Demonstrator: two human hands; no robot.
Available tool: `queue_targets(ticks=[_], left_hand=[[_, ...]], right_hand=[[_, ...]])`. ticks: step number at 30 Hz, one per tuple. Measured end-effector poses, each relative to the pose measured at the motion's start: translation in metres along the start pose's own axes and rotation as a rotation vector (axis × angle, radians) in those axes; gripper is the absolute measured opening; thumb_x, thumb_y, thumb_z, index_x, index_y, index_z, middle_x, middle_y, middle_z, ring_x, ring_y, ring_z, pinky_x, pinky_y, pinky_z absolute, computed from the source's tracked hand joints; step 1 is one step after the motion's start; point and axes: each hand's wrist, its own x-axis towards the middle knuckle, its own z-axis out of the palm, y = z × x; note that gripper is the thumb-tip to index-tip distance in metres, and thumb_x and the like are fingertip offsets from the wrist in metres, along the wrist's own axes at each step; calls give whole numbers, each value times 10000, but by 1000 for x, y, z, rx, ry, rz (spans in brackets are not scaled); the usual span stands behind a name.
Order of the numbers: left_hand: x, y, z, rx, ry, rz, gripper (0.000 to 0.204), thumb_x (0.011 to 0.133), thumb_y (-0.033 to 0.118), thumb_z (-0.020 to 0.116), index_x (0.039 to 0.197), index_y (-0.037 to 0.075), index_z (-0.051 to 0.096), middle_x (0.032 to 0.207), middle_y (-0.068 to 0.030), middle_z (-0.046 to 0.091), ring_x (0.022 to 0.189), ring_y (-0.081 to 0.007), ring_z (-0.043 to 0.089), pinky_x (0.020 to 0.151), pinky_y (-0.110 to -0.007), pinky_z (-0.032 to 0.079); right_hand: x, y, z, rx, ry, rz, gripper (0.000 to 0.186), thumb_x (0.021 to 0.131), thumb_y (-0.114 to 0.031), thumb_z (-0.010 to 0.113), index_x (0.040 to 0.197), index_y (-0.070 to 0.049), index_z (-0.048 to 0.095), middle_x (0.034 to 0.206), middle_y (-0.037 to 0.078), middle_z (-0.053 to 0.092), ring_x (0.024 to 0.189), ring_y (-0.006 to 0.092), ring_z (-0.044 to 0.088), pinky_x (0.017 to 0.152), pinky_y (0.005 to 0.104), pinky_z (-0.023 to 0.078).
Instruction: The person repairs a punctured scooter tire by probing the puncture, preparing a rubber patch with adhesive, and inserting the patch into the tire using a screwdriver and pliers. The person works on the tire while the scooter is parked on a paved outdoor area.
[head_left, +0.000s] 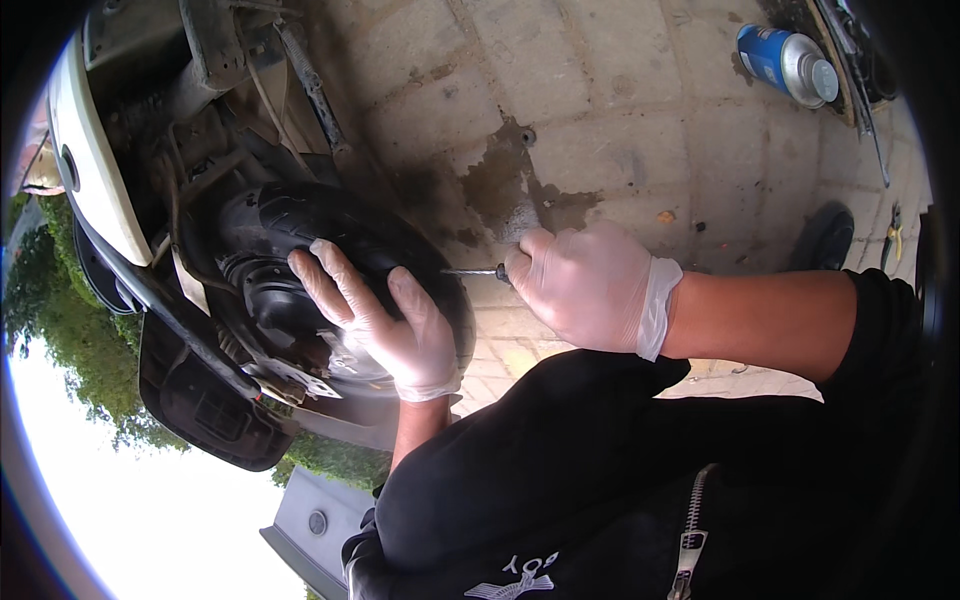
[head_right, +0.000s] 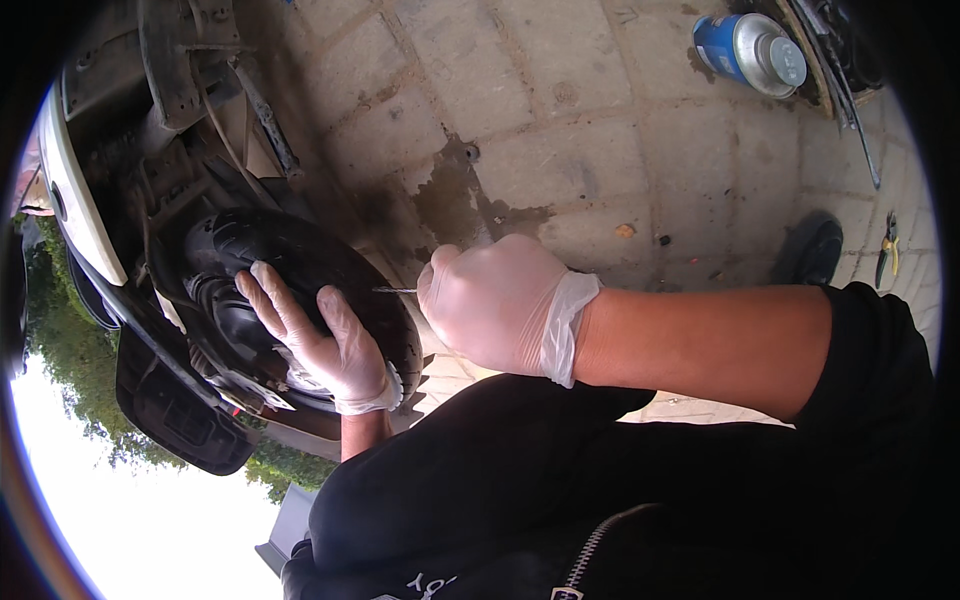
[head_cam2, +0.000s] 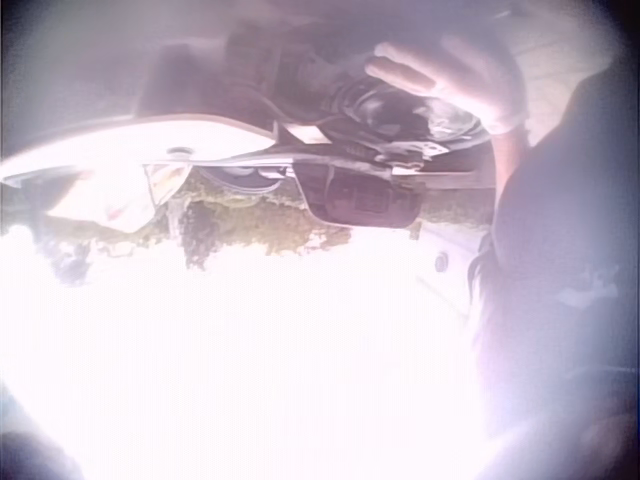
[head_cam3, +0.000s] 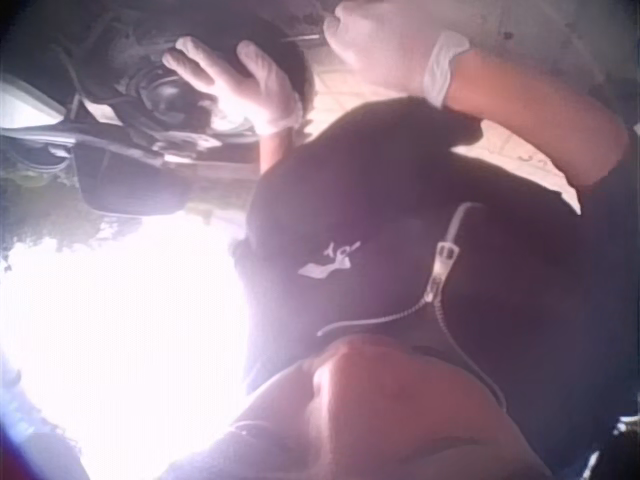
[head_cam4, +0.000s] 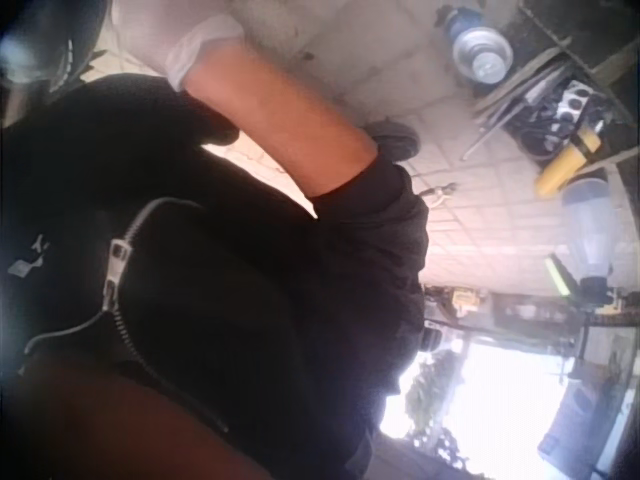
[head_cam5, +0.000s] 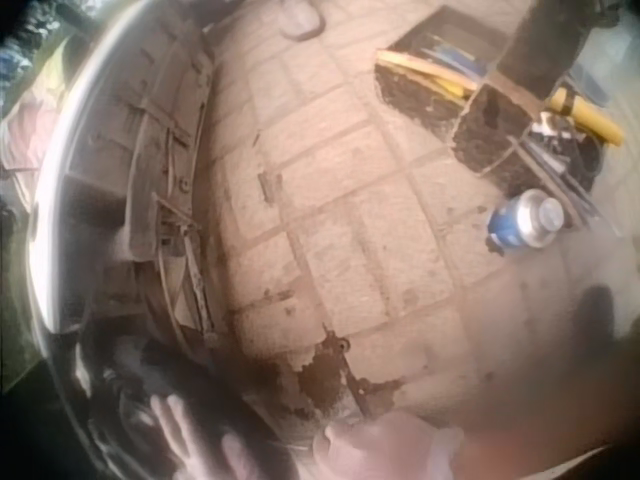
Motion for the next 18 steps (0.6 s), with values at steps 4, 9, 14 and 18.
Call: queue_targets(ticks=[4,9,14,18], left_hand=[[0,-2,0,5,0,6,557,1026,173,534,1528,-5,369,1628,-222,234,1511,-364,236,1216,-440,198],[-1,-4,-2,8,-50,9,645,957,144,537,1535,-41,317,1600,-312,210,1481,-481,215,1204,-521,175],[-1,-4,-2,20,-55,7,651,941,109,530,1534,-48,311,1596,-319,209,1479,-486,214,1205,-524,168],[1,-3,-1,16,-44,15,663,929,89,529,1538,-46,306,1599,-319,204,1481,-486,208,1207,-523,163]], right_hand=[[10,8,-6,204,-28,11,187,825,-140,738,866,6,628,727,100,595,538,174,598,417,326,431],[31,25,-19,1517,-619,996,222,905,-170,707,887,46,660,718,81,601,480,113,496,406,270,373],[8,2,-2,148,-25,43,181,831,-167,702,837,5,645,760,172,638,639,354,649,603,460,530],[9,5,9,387,42,145,223,843,-170,723,934,23,660,762,125,647,578,268,633,483,370,484]])
